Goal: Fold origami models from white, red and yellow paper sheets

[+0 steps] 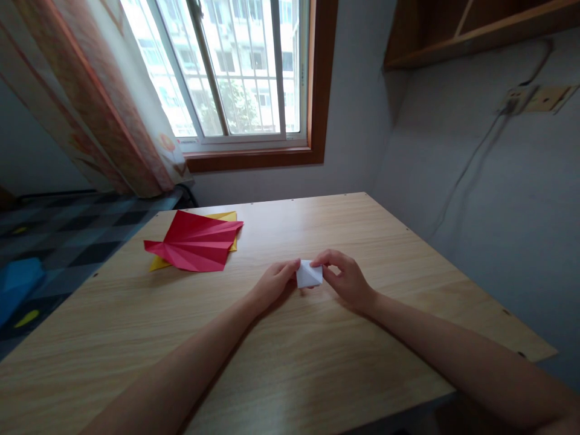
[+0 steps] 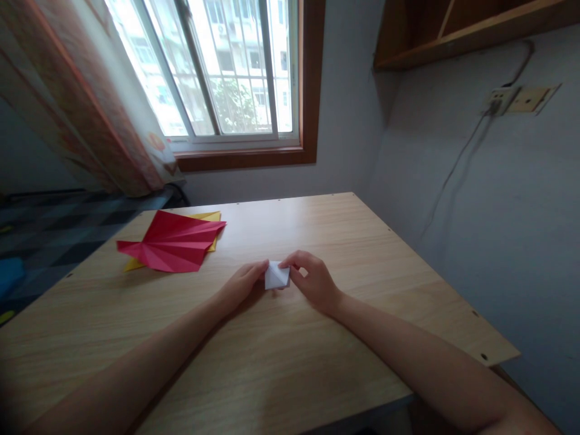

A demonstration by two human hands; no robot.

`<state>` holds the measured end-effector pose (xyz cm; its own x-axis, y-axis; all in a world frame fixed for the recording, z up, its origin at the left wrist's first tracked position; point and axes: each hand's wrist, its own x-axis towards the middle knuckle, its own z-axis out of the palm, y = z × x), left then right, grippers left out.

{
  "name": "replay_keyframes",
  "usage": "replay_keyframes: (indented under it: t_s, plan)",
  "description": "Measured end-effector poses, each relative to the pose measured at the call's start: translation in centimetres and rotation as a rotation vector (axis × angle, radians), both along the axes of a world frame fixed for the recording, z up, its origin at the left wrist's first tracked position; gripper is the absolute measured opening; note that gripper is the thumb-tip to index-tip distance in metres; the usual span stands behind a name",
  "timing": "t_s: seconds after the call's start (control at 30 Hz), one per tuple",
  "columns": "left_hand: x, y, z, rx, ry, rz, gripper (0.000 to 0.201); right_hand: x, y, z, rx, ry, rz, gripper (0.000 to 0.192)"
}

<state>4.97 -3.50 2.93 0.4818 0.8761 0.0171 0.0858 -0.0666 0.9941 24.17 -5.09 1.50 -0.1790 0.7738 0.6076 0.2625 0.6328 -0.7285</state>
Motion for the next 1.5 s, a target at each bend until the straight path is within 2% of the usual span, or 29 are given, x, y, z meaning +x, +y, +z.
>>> replay_keyframes:
  t_s: [0.13, 0.43, 0.63, 0.73, 0.8, 0.9, 0.97, 1.3, 1.5]
  plan:
    - [-0.2, 0.1, -0.3, 0.027, 0.05, -0.001, 0.055, 0.1, 0.1, -0.2, 0.068, -0.018, 0.033, 0.016]
    - [-0.4, 0.0, 0.1, 0.085, 0.088, 0.067, 0.052, 0.2, -0.2, 0.3, 0.023, -0.008, 0.116, 0.029]
    - [-0.6, 0.1, -0.4, 0.097, 0.108, 0.094, 0.051, 0.0, 0.0, -0.3, -0.23, 0.086, 0.16, 0.02]
    - [-0.6, 0.1, -0.5, 0.099, 0.117, 0.091, 0.05, -0.1, 0.2, -0.6, -0.403, 0.097, 0.232, 0.025]
    - [-0.5, 0.1, -0.5, 0.113, 0.121, 0.104, 0.05, 0.0, 0.4, -0.5, -0.454, 0.02, 0.265, 0.03]
    - [-0.5, 0.0, -0.3, 0.133, 0.126, 0.14, 0.05, 0.3, 0.6, -0.3, -0.445, -0.124, 0.306, 0.045]
    - [-0.4, 0.0, -0.2, 0.144, 0.124, 0.16, 0.05, 0.5, 0.8, -0.2, -0.443, -0.171, 0.327, 0.047]
    - [-0.3, -0.2, -0.2, 0.132, 0.122, 0.178, 0.051, 0.6, 1.0, -0.2, -0.478, -0.217, 0.293, 0.039]
    - [-0.3, -0.2, 0.0, 0.11, 0.11, 0.165, 0.05, 0.4, 0.7, 0.2, -0.442, -0.22, 0.285, 0.035]
